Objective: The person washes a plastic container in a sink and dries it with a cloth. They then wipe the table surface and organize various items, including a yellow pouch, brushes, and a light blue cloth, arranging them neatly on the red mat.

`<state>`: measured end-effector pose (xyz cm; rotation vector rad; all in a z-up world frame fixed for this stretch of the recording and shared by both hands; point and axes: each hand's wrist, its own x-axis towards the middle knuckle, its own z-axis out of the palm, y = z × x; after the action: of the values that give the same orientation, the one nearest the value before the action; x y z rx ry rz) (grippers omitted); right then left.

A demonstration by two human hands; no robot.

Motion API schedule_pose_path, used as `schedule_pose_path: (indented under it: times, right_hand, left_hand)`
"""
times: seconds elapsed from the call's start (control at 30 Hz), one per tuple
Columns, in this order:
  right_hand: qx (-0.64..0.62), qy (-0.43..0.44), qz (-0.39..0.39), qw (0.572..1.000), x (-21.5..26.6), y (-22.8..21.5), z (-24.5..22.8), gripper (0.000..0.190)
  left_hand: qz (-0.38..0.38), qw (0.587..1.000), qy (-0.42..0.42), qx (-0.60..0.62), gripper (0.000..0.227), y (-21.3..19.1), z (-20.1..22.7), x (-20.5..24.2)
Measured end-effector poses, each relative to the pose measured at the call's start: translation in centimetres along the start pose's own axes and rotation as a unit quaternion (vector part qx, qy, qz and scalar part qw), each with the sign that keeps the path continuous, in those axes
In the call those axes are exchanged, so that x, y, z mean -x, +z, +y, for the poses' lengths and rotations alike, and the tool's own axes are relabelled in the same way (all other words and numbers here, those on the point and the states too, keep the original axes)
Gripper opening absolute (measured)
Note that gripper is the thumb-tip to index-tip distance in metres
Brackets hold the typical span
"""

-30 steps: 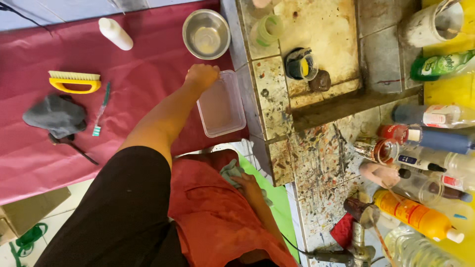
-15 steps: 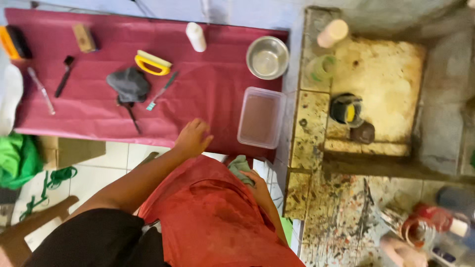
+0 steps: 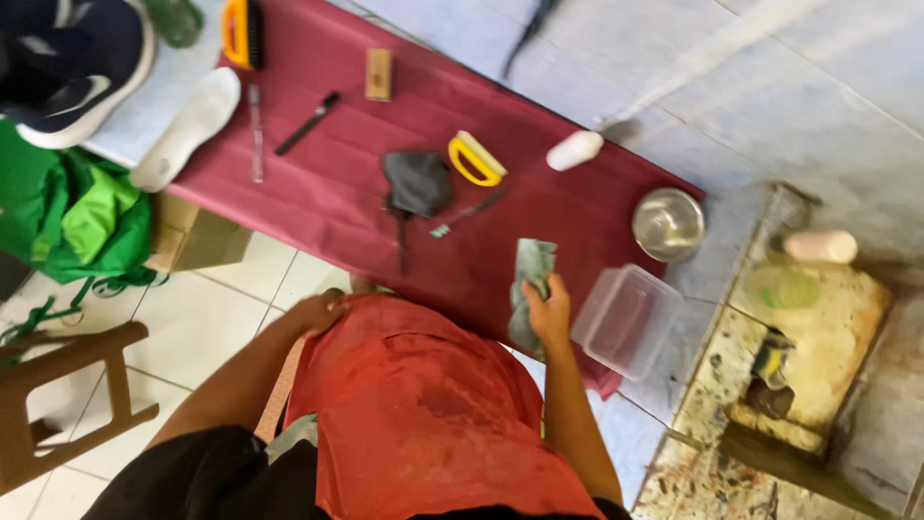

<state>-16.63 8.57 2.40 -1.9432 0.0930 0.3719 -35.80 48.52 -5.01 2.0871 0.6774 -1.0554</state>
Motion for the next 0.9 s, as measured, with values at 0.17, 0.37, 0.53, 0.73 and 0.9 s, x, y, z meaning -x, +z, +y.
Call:
schedule_pose_path:
  times: [0.17,0.37,0.53,0.73,0.9]
  right_hand:
    - [0.380,-0.181,0.173,0.891,-3.0,5.4,-2.7,0.038]
    - [0.496,0.321,0.045,0.805,-3.2,9.6,-2.6,0.086]
    - [0.499,0.056,0.033,0.864,-1.2,16.9,-5.0,0.064]
    - [0.403,-0.031,-0.078,0.911,-3.2,21.1,-7.0,0.050]
    - [0.396,0.066,-0.130,0.907,-5.8,21.4,-7.9,0.055]
  left_hand:
    - [0.010,0.994,0.075,-0.076,0.056,-9.3,-1.2,-4.7]
    - [0.102,0.984,0.146,0.006,0.038,-16.6,2.1,-6.5]
    - [0.134,0.952,0.257,-0.102,0.026,-17.9,10.6,-9.1]
    - [0.143,0.895,0.308,-0.290,0.087,-16.1,17.4,-11.2]
    - [0.082,0.913,0.287,-0.278,0.060,-16.3,17.9,-13.0]
